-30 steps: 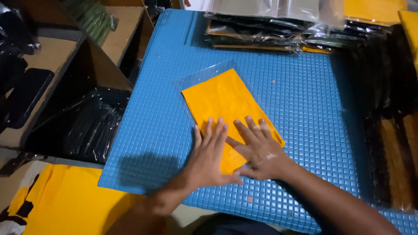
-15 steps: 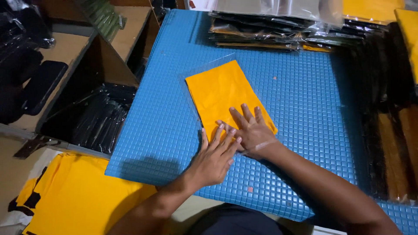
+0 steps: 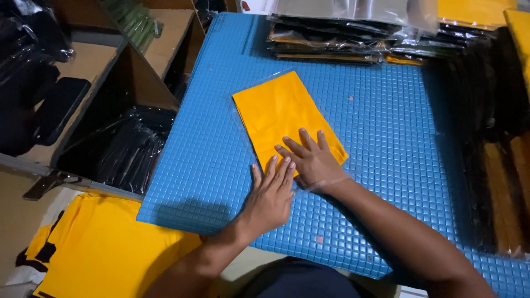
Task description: The person places a folded yellow t-shirt into a clear plastic bag, smooths it flat, and sets the packaged item aside. They then unfold a second yellow t-shirt on the table, smooth out wrinkles, and begin folding it.
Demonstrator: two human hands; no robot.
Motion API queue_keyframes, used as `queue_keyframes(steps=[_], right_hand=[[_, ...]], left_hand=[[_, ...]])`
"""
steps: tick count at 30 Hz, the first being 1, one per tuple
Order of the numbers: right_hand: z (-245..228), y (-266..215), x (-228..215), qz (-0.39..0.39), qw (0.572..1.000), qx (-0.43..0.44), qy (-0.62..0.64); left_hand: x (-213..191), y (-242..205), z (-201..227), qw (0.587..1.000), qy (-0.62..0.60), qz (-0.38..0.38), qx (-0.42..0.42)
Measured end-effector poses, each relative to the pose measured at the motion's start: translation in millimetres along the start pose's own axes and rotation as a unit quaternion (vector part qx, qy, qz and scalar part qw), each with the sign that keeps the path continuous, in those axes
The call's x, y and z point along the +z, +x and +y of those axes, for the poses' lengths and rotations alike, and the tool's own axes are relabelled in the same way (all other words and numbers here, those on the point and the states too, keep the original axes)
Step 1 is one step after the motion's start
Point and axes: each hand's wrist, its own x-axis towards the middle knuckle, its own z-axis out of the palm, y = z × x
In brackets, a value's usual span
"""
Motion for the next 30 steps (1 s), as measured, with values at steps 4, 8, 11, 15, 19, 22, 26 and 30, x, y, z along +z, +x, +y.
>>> queue_keyframes(steps=[4, 8, 11, 15, 19, 22, 26, 30], right_hand=[[-1, -4, -3, -0.008, 1.0, 0.011, -0.016], [-1, -7, -10, -0.014, 1.0, 0.012, 0.008], [-2, -7, -17, -0.024, 1.0, -0.003, 0.01], [-2, 3, -29, -0.045, 0.998, -0.033, 0.0], [-2, 8, -39, -0.043, 0.999, -0.021, -0.001], [-1, 9, -33, 0.012, 1.0, -0.012, -0.014], [23, 0, 17, 0.07, 0.996, 0.045, -0.032], [18, -8, 15, 0.06, 0.994, 0.067, -0.062]], left_hand=[[3, -1, -1, 1.0, -0.009, -0.008, -0.01], [5, -1, 0, 1.0, -0.011, -0.008, -0.015], [5, -3, 0, 1.0, -0.012, 0.0, -0.016], [8, -1, 0, 1.0, -0.014, 0.018, -0.002], [8, 0, 0, 1.0, 0.004, 0.013, 0.005], [5, 0, 1, 1.0, 0.001, -0.001, -0.004], [2, 0, 0, 0.998, -0.05, -0.009, -0.025], [-5, -1, -7, 0.993, -0.113, -0.033, -0.023]])
